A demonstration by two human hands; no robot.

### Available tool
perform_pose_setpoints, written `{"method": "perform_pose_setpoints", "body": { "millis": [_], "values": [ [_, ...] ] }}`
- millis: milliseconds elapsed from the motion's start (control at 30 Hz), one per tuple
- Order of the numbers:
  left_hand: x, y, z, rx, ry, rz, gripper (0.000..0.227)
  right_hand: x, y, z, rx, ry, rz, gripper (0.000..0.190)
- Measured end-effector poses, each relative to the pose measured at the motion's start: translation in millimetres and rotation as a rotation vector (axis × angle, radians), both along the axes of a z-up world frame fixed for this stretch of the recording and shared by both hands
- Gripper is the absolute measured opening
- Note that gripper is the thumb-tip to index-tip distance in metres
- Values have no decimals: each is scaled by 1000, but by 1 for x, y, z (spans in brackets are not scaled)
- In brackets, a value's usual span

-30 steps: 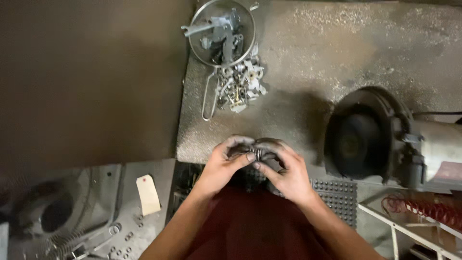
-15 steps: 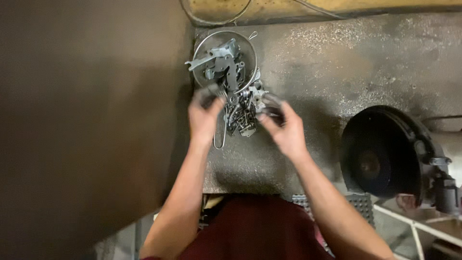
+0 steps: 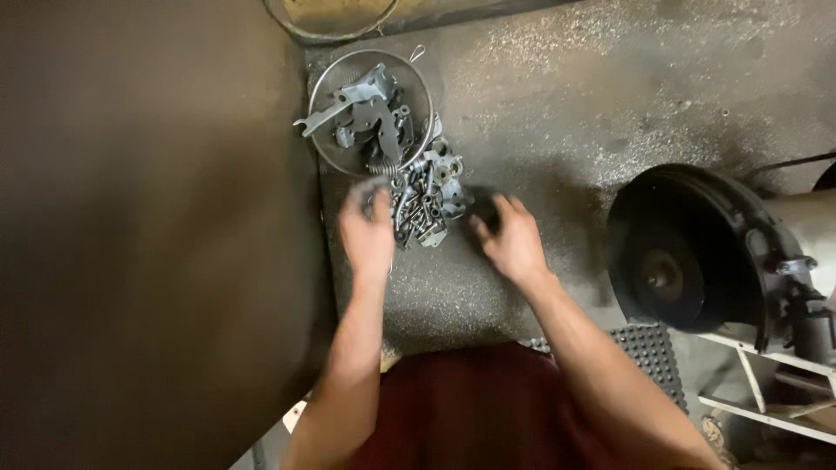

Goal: The person uses a bench grinder to deburr and smooth several small metal parts, including a spring and a wrench. They hold each part against the spinning wheel, rotate it to treat different surfaces, and then place it into a metal bowl on the workbench.

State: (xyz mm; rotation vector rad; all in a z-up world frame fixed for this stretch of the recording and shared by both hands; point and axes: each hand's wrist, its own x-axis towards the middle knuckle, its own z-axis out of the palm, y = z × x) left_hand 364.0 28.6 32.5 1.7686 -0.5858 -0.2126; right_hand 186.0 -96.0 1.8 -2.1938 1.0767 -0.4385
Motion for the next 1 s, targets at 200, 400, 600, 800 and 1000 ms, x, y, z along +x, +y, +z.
{"method": "perform_pose_setpoints", "body": {
  "millis": [200, 400, 600, 800, 1000],
  "values": [
    [-37, 52, -5, 147, -11, -80, 13, 34, 1, 1, -215, 166, 267, 34],
    [-41, 71, -14, 313, -320, -52, 34, 47, 2, -28, -414, 290, 389, 35],
    [-11, 62, -72, 459, -507, -121, 31, 42, 7, -37, -419, 239, 309, 28],
    [-5, 58, -37, 280, -321, 8, 29, 21, 18, -6, -27, -86, 47, 23],
    [29, -18, 15, -72, -169, 195, 37, 7, 35, 13, 199, -163, -121, 22]
  ]
}}
